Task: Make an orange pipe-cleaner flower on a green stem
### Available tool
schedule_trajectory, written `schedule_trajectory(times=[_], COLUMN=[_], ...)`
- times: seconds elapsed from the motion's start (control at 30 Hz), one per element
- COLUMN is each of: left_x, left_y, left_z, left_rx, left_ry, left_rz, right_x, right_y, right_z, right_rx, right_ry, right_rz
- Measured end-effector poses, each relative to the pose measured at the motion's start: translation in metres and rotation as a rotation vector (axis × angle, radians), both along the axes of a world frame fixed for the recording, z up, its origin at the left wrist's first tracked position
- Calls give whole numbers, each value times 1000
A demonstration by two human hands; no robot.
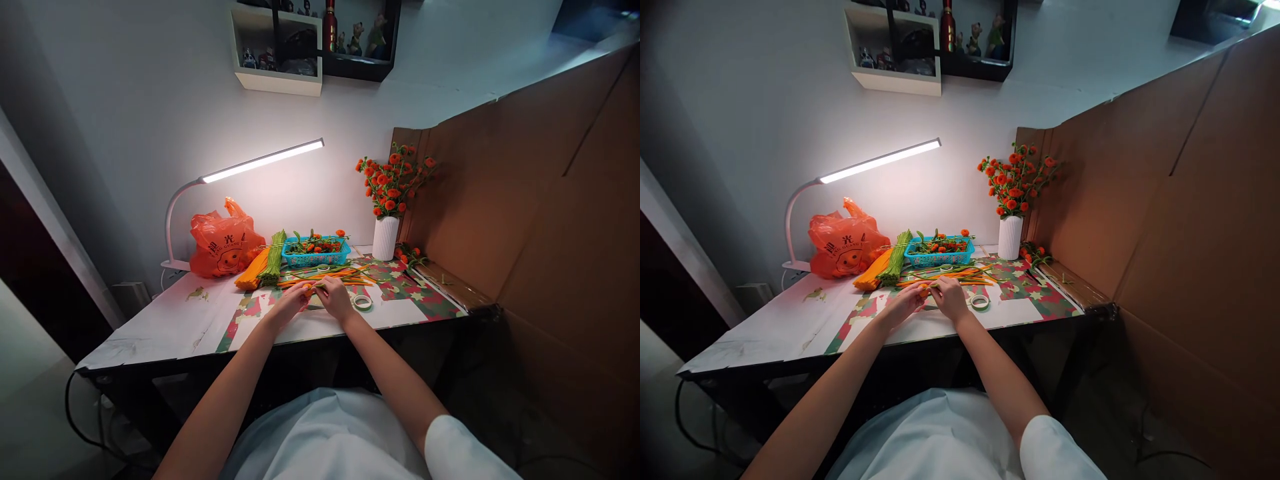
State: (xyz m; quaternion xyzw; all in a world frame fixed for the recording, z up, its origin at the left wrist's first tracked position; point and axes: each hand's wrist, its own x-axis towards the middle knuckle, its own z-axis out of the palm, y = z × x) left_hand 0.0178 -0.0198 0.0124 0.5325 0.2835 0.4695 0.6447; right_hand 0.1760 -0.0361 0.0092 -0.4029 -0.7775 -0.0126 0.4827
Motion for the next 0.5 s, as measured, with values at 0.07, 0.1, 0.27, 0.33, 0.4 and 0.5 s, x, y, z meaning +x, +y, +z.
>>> schedule_trajectory(times=[0.07, 0.1, 0.27, 0.33, 0.4, 0.5], left_x=[-3, -5, -7, -6, -6, -5], left_y=[1, 1, 2, 1, -1, -3], left_z=[-1, -2, -5, -3, -1, 1], left_rx=[15, 28, 135, 183, 215, 240], left_ry=[31, 53, 167, 183, 187, 202], left_rz=[-27, -30, 17, 41, 60, 77], right_x=[1, 1, 0, 2, 4, 5], right_y=[1, 1, 4, 5, 5, 7], right_z=[1, 2, 13, 21, 28, 35], right_rx=[-10, -27, -244, -365, -497, -622], right_ry=[13, 21, 68, 90, 115, 144], right_rz=[-7, -13, -61, -15, 89, 208])
